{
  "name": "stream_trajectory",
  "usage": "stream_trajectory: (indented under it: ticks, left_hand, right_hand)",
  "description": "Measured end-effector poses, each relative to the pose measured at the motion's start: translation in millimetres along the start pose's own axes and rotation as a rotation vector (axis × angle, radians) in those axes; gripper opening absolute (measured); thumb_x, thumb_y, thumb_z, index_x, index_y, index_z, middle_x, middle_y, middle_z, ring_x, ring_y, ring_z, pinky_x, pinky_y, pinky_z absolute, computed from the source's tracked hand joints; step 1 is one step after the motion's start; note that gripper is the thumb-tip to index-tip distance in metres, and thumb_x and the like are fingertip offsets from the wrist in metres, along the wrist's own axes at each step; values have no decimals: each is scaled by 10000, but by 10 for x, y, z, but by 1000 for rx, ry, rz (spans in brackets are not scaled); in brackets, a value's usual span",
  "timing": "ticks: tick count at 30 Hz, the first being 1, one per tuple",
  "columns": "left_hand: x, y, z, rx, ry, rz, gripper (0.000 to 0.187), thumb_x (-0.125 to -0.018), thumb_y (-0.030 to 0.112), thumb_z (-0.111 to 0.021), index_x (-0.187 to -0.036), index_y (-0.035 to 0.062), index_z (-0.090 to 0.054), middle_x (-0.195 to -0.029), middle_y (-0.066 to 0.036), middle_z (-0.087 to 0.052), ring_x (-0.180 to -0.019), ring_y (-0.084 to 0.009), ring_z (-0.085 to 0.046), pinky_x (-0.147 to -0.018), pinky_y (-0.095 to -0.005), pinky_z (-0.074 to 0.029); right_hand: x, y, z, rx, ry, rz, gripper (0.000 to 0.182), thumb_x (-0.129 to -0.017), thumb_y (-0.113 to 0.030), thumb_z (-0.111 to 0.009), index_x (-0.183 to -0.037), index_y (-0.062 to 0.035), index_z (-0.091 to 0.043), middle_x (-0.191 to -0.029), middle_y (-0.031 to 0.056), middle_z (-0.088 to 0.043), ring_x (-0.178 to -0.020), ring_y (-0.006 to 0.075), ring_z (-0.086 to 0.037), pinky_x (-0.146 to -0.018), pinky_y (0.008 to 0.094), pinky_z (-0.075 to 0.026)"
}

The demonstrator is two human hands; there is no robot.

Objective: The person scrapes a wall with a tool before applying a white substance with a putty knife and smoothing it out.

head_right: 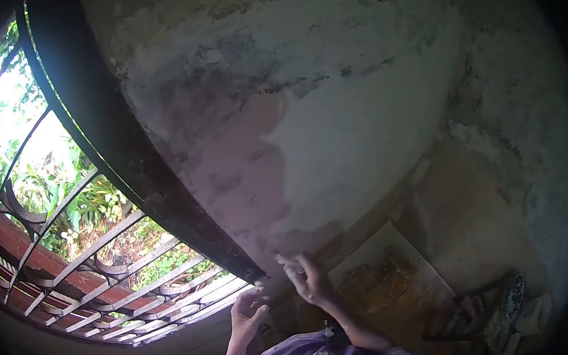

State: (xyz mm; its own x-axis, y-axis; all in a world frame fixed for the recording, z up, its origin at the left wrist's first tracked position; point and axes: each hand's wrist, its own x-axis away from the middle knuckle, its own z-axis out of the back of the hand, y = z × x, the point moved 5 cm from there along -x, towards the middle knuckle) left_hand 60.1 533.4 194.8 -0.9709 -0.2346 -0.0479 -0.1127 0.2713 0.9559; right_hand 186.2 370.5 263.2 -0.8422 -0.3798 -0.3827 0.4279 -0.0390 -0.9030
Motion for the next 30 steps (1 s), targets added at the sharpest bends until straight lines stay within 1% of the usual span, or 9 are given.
stream_trajectory:
  ticks: [4, 7, 12, 18, 20, 23, 25, 28, 30]
  left_hand:
    - [-19, 80, -41, -35, -42, -2, 426, -836, -47, -689, -1218, 33, -519, -1245, -93, -567, -1124, -180, -567, -930, -330, -467]
    - [38, 17, 83, -60, -55, 12, 431, -835, -42, -692, -1221, 37, -517, -1230, -91, -576, -1109, -183, -578, -929, -331, -467]
    - [213, -66, 336, -50, 27, 42, 413, -841, -27, -686, -1213, 35, -515, -1199, -92, -590, -1075, -178, -595, -916, -317, -475]
    - [340, -97, 449, -28, 113, 37, 394, -851, -37, -661, -1210, 31, -513, -1188, -94, -591, -1055, -172, -603, -905, -296, -482]
    - [370, -136, 455, -20, 130, 28, 390, -855, -39, -655, -1211, 31, -512, -1188, -96, -590, -1049, -172, -606, -907, -295, -480]
    - [429, -142, 469, -25, 195, 52, 371, -869, -34, -639, -1212, 28, -511, -1184, -100, -592, -1039, -173, -611, -908, -294, -479]
    - [506, -181, 554, -3, 255, 44, 359, -878, -29, -630, -1212, 25, -510, -1180, -102, -594, -1034, -175, -614, -909, -294, -478]
    - [632, -213, 702, -20, 339, 24, 335, -886, 6, -621, -1204, 22, -513, -1162, -99, -596, -1022, -181, -617, -862, -296, -486]
    - [688, -207, 779, -12, 389, 17, 324, -890, 30, -620, -1196, 17, -515, -1141, -97, -605, -998, -183, -624, -825, -295, -490]
  right_hand:
    - [145, -67, -96, 236, 60, 157, 137, -893, -132, -665, -981, -31, -635, -924, 98, -638, -873, 199, -640, -741, 318, -488]
    - [15, -68, 86, 146, 95, 25, 162, -873, -135, -692, -977, -26, -631, -848, 90, -632, -831, 195, -637, -725, 321, -483]
    - [-501, -370, 550, 301, 456, 293, 204, -826, -54, -714, -1001, 2, -626, -872, 78, -642, -773, 135, -612, -697, 298, -485]
    - [-891, -837, 364, 310, 512, 362, 231, -842, -14, -666, -1068, 21, -632, -941, 97, -648, -814, 185, -628, -726, 304, -491]
    - [-792, -744, -196, 334, 305, 549, 278, -836, 15, -639, -1114, 9, -637, -993, 108, -654, -851, 219, -643, -764, 312, -503]
    - [-505, -309, -973, 256, -560, 632, 334, -819, -11, -597, -1150, -37, -638, -1063, 90, -657, -912, 222, -638, -833, 350, -515]
    - [-403, -520, -1000, 416, -421, 881, 308, -850, -32, -590, -1150, -77, -646, -980, 53, -660, -770, 167, -608, -721, 314, -499]
    - [-603, -937, -543, 398, -105, 939, 326, -829, -12, -610, -1145, -83, -649, -933, 52, -655, -729, 157, -590, -656, 292, -471]
    - [-733, -903, -225, 368, 115, 837, 359, -783, 24, -632, -1129, -70, -653, -1004, 92, -677, -819, 251, -633, -773, 337, -497]
